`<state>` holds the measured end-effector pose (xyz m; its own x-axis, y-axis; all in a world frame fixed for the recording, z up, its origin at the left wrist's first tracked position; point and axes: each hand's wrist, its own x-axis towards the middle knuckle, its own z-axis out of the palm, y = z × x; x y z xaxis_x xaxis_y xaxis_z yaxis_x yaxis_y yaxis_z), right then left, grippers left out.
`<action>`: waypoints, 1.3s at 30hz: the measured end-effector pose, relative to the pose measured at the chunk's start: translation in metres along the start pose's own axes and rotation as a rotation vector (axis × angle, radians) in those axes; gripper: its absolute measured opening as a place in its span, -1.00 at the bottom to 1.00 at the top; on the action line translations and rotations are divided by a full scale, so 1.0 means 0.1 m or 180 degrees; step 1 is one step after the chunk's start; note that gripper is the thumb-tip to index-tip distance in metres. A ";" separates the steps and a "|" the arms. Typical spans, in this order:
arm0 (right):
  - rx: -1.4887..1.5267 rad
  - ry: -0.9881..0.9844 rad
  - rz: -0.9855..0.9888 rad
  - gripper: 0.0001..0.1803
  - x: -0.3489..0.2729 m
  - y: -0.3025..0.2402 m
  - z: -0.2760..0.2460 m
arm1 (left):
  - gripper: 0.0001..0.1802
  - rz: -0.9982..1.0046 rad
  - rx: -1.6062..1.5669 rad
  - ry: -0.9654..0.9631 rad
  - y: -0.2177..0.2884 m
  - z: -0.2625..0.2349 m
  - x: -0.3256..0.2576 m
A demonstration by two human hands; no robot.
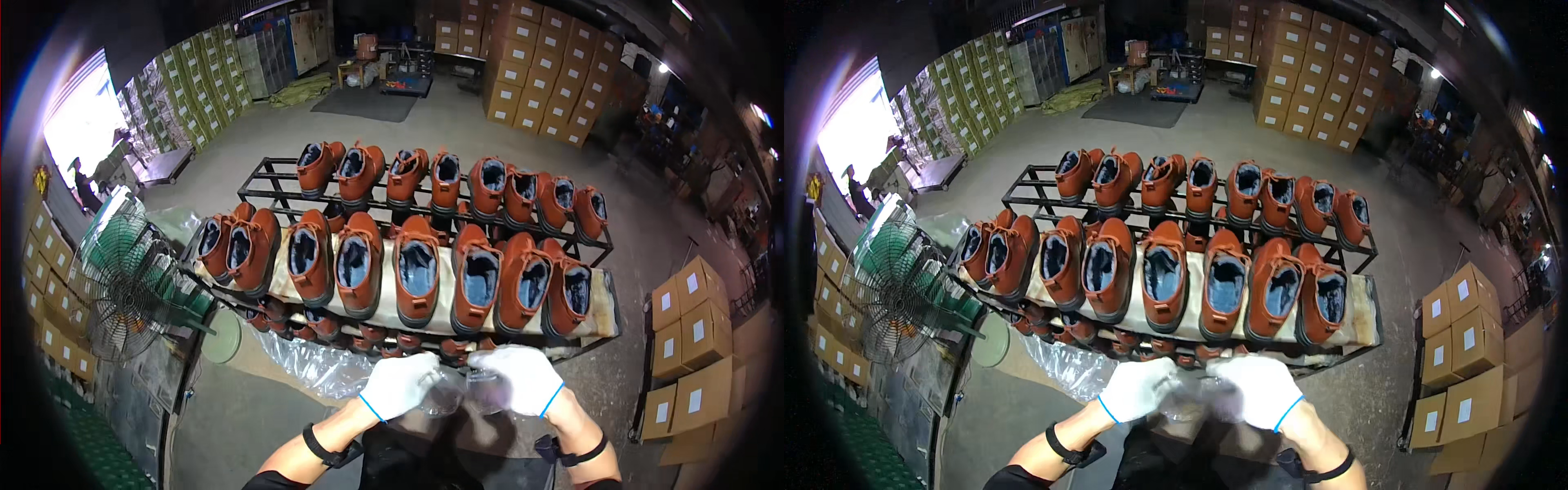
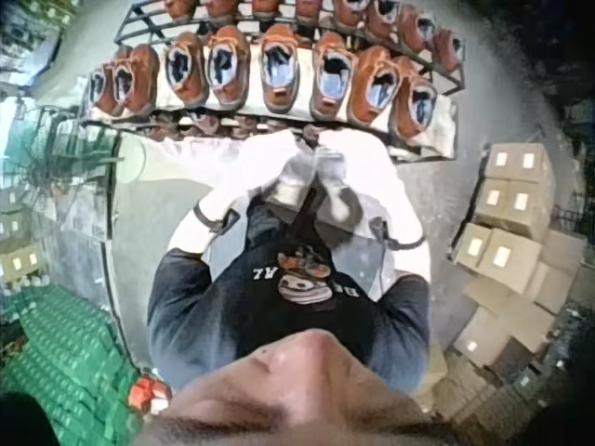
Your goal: The person is placing brown shoes into plastic bags on a drying or storage rack.
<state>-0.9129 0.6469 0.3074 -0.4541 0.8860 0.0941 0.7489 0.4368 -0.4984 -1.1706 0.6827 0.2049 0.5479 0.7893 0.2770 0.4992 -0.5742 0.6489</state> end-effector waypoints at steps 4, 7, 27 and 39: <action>-0.0114 0.0869 0.0328 -0.80 -0.40 0.48 -0.35 | -0.81 0.0517 0.0601 0.0433 0.18 -0.54 0.37; 0.1393 0.2204 0.1370 -0.80 -0.41 0.53 -0.88 | -0.77 -0.1532 -0.1014 0.0504 -0.08 -0.75 0.60; -0.1332 0.0514 0.0521 -0.61 1.18 0.94 0.14 | -0.55 0.0280 -0.0284 0.0022 -0.44 0.58 1.22; -0.0067 -0.0130 -0.0379 -0.80 -0.99 0.78 -0.36 | -0.75 0.0549 0.0026 -0.0510 0.81 0.59 0.54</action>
<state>-0.7919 0.5987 0.2902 -0.5593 0.8208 0.1161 0.6983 0.5419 -0.4677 -1.0606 0.6663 0.2308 0.7249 0.6351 0.2669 0.3940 -0.7000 0.5957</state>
